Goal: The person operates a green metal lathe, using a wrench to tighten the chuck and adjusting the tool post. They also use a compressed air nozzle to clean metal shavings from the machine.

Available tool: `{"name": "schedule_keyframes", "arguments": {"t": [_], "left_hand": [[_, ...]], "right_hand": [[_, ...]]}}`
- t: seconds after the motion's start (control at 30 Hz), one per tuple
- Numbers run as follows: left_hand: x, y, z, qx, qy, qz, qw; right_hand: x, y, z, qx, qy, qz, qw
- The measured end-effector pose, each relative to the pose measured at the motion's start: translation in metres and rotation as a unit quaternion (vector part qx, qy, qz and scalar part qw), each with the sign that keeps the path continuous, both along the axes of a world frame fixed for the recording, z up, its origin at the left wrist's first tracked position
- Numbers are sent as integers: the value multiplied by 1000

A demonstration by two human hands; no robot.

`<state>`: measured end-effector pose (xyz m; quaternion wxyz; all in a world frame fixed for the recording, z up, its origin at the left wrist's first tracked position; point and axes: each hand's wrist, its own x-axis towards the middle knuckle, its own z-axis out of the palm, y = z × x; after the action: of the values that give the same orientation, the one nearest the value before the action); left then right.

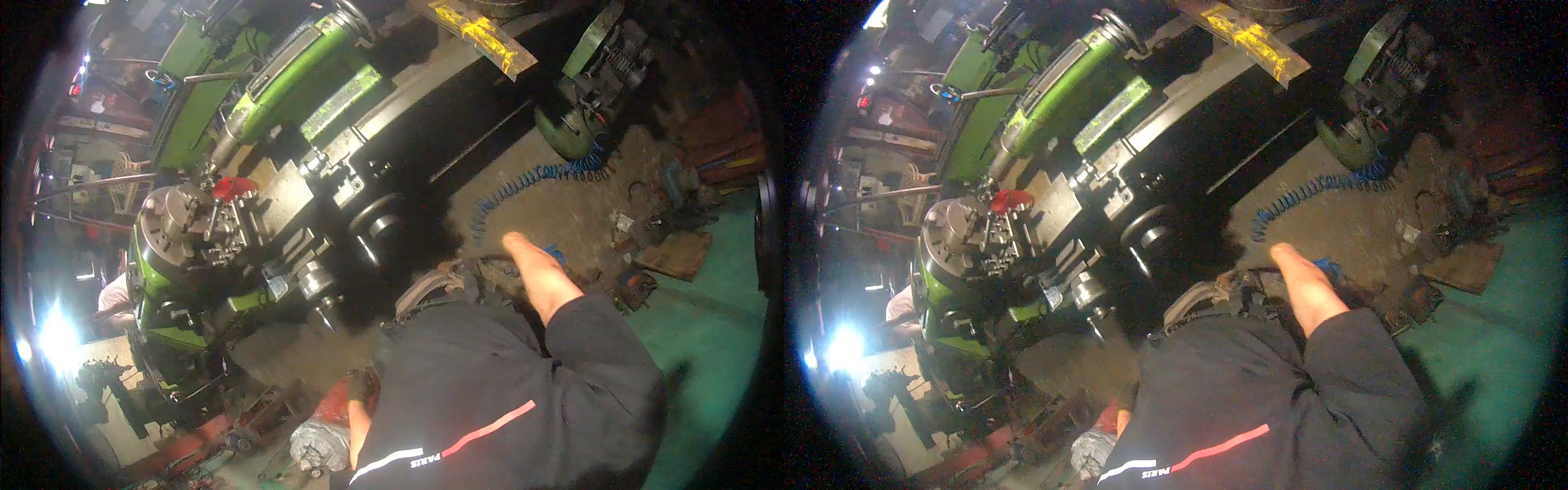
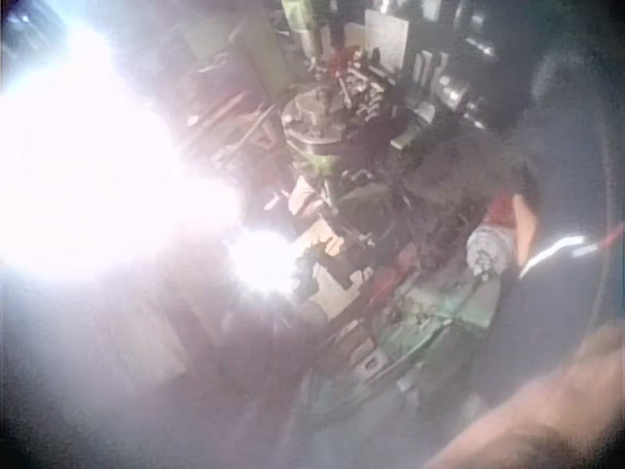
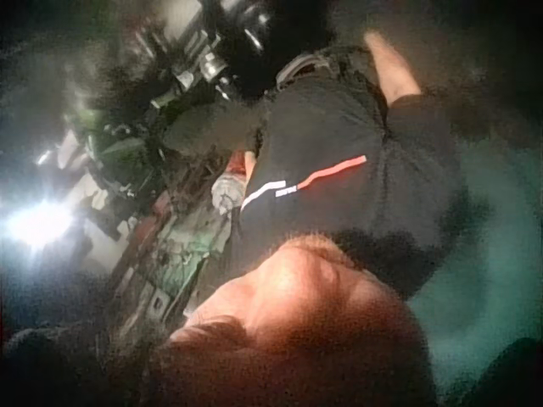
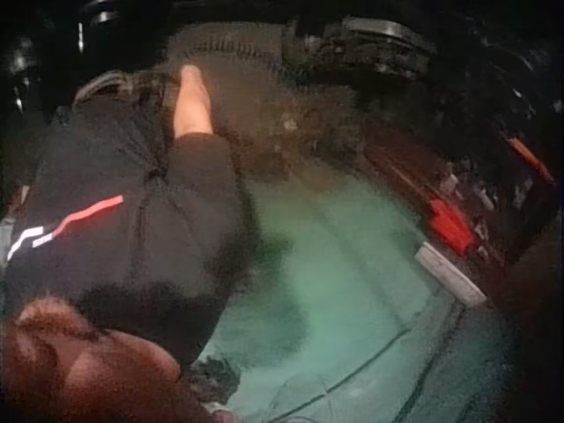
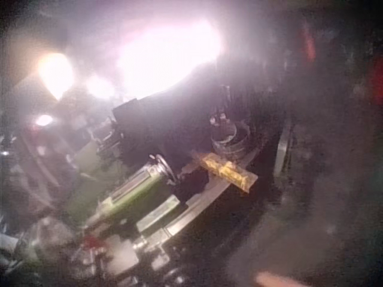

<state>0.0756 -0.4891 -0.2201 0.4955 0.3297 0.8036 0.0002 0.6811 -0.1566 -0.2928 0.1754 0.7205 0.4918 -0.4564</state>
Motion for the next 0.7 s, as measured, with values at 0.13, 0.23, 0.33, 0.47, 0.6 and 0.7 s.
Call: {"name": "schedule_keyframes", "arguments": {"t": [0.13, 0.23, 0.33, 0.47, 0.6, 0.7], "left_hand": [[1, -69, -31, -22, -7, -104, 994], [24, -67, -45, -26, 1, -109, 994], [52, -58, -30, -21, 16, -74, 997], [58, -45, -5, 11, 30, -52, 998], [49, -18, 29, 58, 60, -64, 994], [50, -5, 44, 66, 104, -131, 984]], "right_hand": [[-33, 26, 10, -10, 20, 42, 999], [-9, 37, 14, -17, -5, 54, 998], [33, 36, 9, -33, -19, 59, 998], [77, 17, 11, -64, -20, 59, 996], [95, -20, 12, -93, -36, 48, 994], [111, -51, 14, -117, -72, 34, 990]]}}
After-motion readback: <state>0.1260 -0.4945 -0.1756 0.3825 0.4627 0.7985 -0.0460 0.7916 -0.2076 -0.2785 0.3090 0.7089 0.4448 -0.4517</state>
